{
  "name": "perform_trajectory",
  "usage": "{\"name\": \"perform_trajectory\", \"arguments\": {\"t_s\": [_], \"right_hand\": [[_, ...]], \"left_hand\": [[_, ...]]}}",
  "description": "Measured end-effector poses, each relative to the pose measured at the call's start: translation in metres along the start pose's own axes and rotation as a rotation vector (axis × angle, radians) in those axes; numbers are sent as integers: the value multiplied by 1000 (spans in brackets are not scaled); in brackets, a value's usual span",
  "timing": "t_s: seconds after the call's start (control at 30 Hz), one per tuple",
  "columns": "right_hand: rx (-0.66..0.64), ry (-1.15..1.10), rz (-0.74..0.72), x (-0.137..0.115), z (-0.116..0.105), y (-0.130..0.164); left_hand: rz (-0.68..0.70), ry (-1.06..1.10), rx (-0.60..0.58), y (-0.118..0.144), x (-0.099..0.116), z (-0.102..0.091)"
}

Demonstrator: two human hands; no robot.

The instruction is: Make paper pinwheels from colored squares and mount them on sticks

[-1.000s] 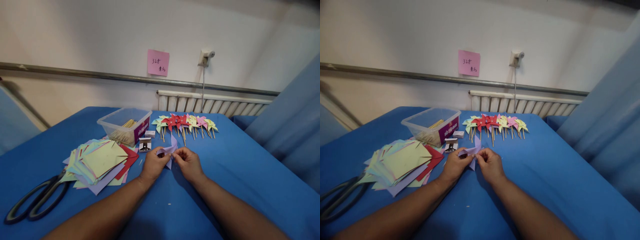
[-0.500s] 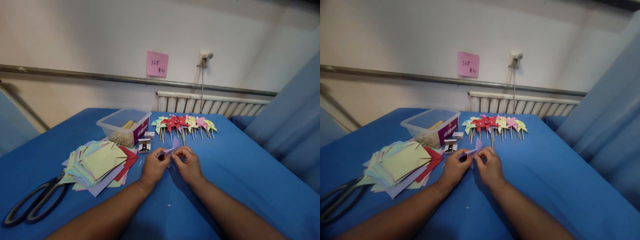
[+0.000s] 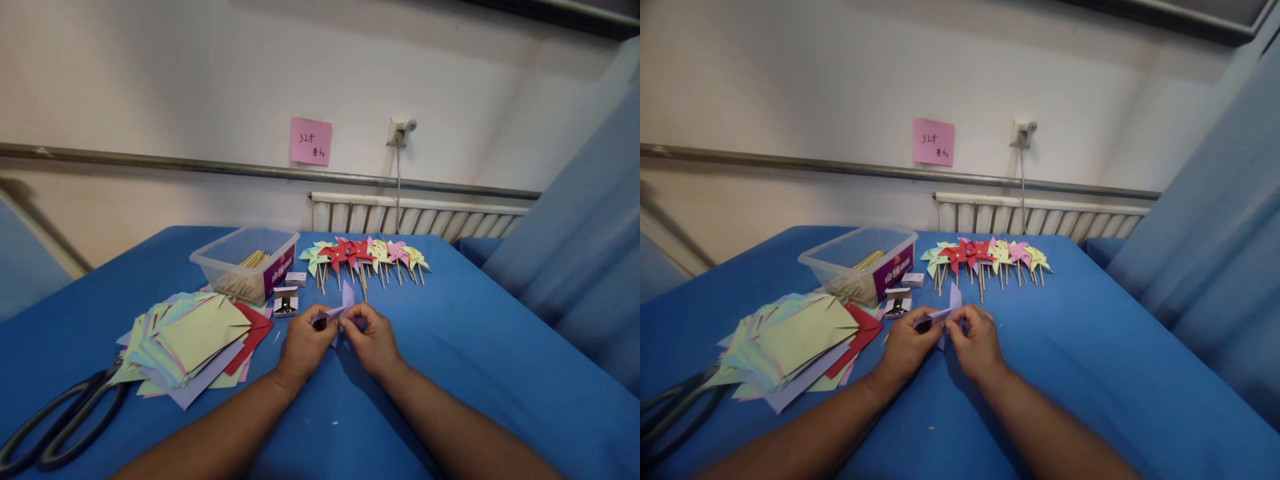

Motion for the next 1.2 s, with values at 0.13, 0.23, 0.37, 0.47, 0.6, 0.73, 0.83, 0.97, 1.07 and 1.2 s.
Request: {"name": "perform_trajectory", "arguments": {"t_s": [0.13, 0.23, 0.37, 0.47, 0.6, 0.73, 0.83, 0.97, 1.07, 1.2], "right_hand": [[46, -75, 67, 9, -1, 0], [31, -145, 107, 13, 2, -1], [-14, -186, 153, 14, 4, -2], [-72, -206, 168, 12, 7, -2], [-75, -164, 184, 15, 6, -3], [-83, -166, 203, 19, 8, -3], [-99, -173, 209, 21, 9, -3], [-95, -155, 213, 21, 8, -2], [-91, -140, 207, 20, 8, -2], [-86, -132, 202, 19, 8, -1]], "left_hand": [[-8, -13, 10, 0, 1, -1], [-26, 5, 3, 0, 0, 0], [-43, 24, -5, 1, -2, 1], [-27, 14, -5, 1, -2, 1], [-24, 5, -12, 2, -2, 2], [-22, 6, -11, 2, -2, 2], [-35, 0, -5, 2, -2, 1], [-53, 9, 6, 1, 0, 0], [-50, 12, 1, 1, 1, 0], [-43, 15, -5, 1, -1, 1]]}}
Point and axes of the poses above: each hand's wrist, its own y-axis away from the middle knuckle, its own z-axis out of the palm, x = y × z, the point moved 7 cm from there along -y, towards the middle knuckle, and after that the axes turned 8 degrees about z, right-handed, at the moved point
